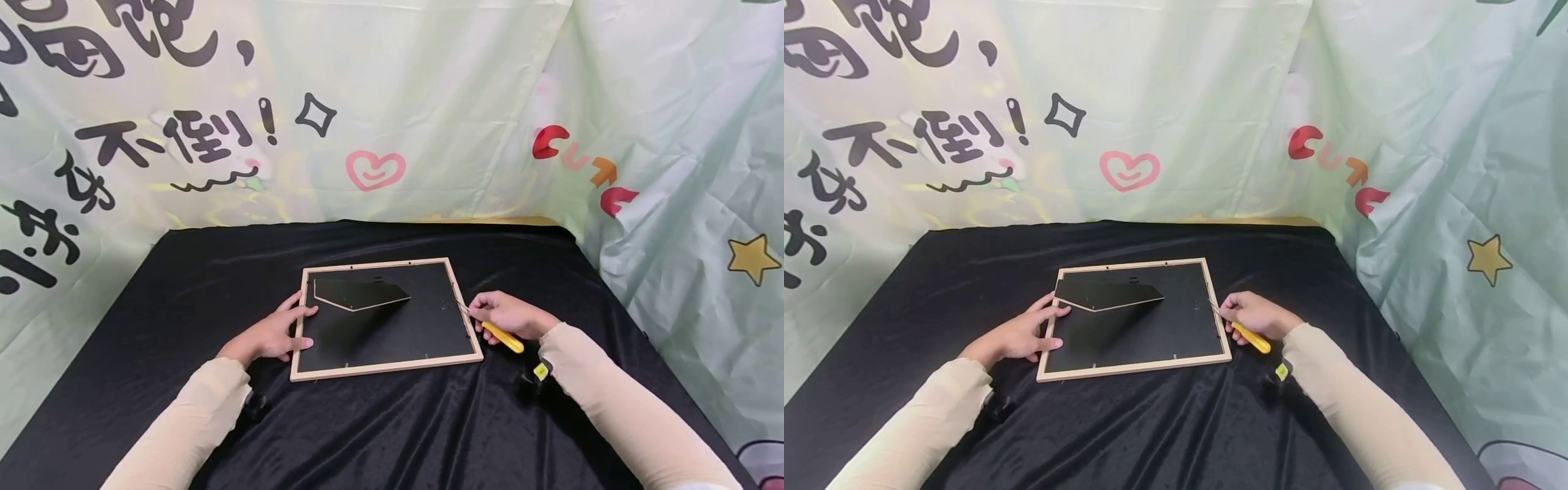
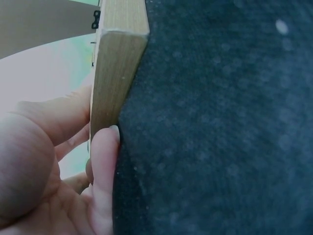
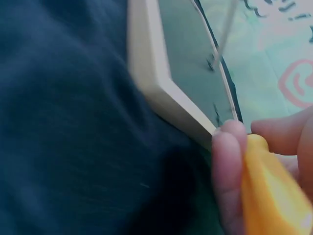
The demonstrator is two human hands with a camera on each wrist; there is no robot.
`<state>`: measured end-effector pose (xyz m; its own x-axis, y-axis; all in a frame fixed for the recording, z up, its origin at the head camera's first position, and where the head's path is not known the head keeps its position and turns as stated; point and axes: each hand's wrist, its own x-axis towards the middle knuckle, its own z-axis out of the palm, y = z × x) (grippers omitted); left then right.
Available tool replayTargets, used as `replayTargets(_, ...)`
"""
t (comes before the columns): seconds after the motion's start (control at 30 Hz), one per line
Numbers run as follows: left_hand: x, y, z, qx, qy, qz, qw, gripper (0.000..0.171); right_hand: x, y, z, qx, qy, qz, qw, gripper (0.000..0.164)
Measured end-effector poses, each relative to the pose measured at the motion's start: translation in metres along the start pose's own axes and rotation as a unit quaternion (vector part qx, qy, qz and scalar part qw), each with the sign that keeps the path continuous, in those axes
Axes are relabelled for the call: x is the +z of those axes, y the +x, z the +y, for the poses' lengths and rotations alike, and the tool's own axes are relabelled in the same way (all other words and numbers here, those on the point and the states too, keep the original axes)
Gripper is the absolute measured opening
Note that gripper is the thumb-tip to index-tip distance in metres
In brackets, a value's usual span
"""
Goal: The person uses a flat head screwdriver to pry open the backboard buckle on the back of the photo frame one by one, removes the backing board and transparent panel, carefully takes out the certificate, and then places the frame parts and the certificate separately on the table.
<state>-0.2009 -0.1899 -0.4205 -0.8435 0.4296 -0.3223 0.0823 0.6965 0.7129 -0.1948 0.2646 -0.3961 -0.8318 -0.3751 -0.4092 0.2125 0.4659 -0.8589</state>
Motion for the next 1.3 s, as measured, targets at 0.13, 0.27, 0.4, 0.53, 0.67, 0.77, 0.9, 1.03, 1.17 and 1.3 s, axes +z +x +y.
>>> replayTargets(0.13,-0.001,-0.003,0.0,0.0,-0.001,0.002,1.0,0.071,0.016,-0.013,0.003,-0.023,-0.036,0.041,0.998,0.013)
replayTargets(0.27,-0.002,-0.005,-0.002,0.001,0.005,0.005,1.0,0.071,0.035,-0.026,0.004,-0.06,-0.115,0.113,0.985,0.01)
replayTargets(0.4,-0.004,-0.005,-0.004,0.0,0.006,0.006,1.0,0.071,0.05,-0.036,0.005,-0.106,-0.211,0.164,0.958,0.006)
replayTargets(0.53,-0.004,-0.004,-0.003,0.0,0.002,0.005,1.0,0.071,0.059,-0.042,0.008,-0.139,-0.287,0.205,0.926,0.014)
replayTargets(0.67,-0.003,-0.003,-0.003,-0.001,-0.001,0.005,1.0,0.071,0.064,-0.043,0.012,-0.147,-0.306,0.232,0.911,0.02)
replayTargets(0.77,-0.001,-0.003,-0.002,-0.002,-0.003,0.005,1.0,0.071,0.066,-0.041,0.015,-0.134,-0.281,0.239,0.92,0.021)
replayTargets(0.9,0.001,-0.003,-0.002,-0.002,-0.004,0.005,1.0,0.071,0.069,-0.043,0.018,-0.108,-0.232,0.232,0.938,0.021)
replayTargets(1.03,0.003,-0.002,-0.003,-0.005,-0.004,0.004,1.0,0.071,0.07,-0.045,0.02,-0.089,-0.222,0.228,0.944,0.021)
replayTargets(1.17,0.002,-0.001,-0.003,-0.006,0.001,0.007,1.0,0.071,0.071,-0.044,0.022,-0.066,-0.204,0.225,0.95,0.015)
replayTargets(1.3,0.001,0.0,-0.003,-0.004,0.003,0.009,1.0,0.07,0.071,-0.04,0.022,-0.058,-0.193,0.217,0.955,0.02)
